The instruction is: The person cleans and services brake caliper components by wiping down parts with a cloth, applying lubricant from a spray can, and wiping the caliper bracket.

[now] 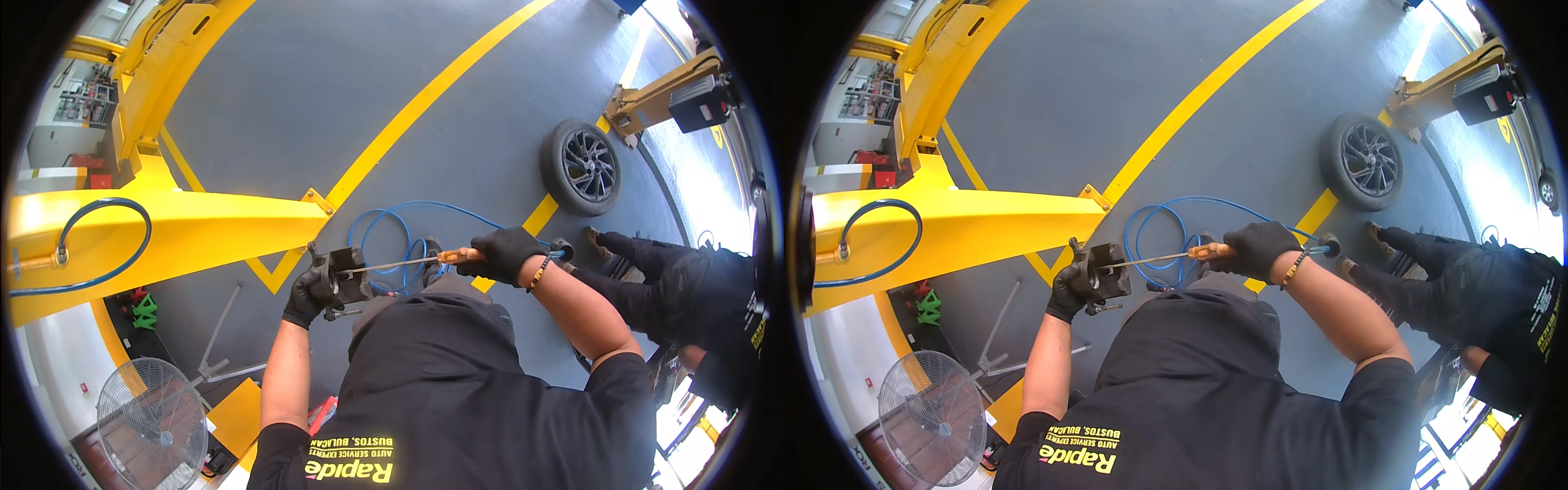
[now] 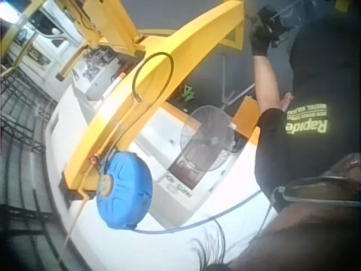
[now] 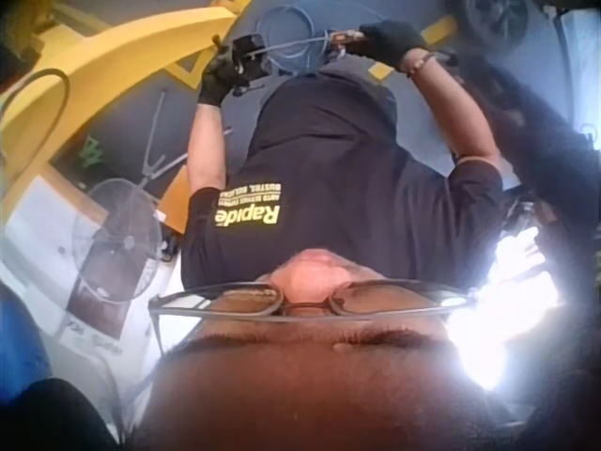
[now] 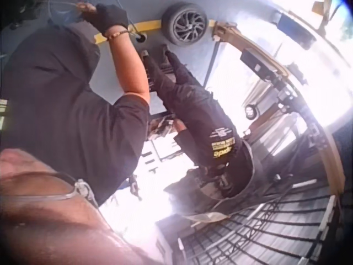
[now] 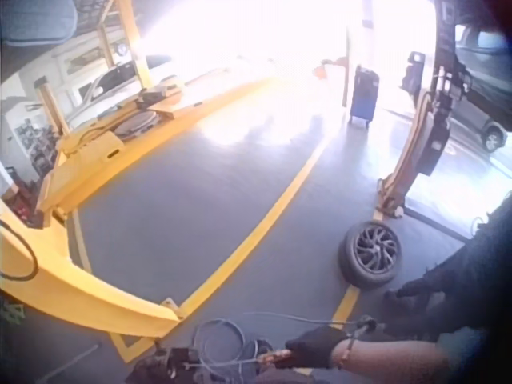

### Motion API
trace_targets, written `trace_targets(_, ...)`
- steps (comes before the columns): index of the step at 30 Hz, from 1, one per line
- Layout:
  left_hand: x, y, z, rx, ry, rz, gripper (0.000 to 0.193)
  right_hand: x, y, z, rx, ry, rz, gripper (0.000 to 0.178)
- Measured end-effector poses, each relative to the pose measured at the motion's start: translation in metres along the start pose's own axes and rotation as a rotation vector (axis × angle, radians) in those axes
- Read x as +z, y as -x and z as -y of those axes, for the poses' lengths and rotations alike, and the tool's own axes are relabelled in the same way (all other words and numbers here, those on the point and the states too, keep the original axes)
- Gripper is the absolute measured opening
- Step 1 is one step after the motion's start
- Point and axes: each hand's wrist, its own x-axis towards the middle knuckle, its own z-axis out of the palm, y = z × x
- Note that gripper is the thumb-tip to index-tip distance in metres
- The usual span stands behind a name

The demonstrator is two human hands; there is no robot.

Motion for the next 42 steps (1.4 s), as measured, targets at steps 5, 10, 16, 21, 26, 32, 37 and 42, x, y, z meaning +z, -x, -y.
trace_targets(5, -0.011, 0.005, 0.003, 0.031, -0.084, -0.087, 0.065, -0.002, -0.002, 0.000, 0.066, 0.020, 0.124, 0.050)
trace_targets(10, 0.008, 0.010, 0.000, 0.036, -0.096, -0.076, 0.066, -0.003, 0.003, -0.012, 0.095, -0.255, 0.210, 0.051)
trace_targets(16, -0.009, 0.009, 0.015, 0.059, 0.023, -0.062, 0.075, 0.011, 0.006, 0.005, 0.178, -0.121, 0.165, 0.052)
trace_targets(21, -0.026, 0.014, 0.018, 0.052, -0.011, -0.107, 0.074, 0.013, 0.008, 0.000, 0.177, -0.180, 0.163, 0.056)
trace_targets(26, 0.008, 0.015, 0.008, 0.085, -0.145, -0.156, 0.077, 0.012, 0.013, -0.004, 0.102, -0.062, 0.187, 0.058)
trace_targets(32, 0.028, 0.012, 0.005, 0.058, -0.110, -0.058, 0.079, 0.009, 0.008, 0.004, 0.050, -0.055, 0.186, 0.057)
trace_targets(37, 0.048, 0.010, 0.003, 0.055, -0.068, -0.008, 0.078, 0.011, 0.007, 0.006, 0.128, -0.070, 0.122, 0.056)
trace_targets(42, 0.047, 0.012, 0.004, 0.030, -0.001, 0.004, 0.082, 0.013, 0.012, -0.006, 0.081, -0.119, 0.096, 0.053)
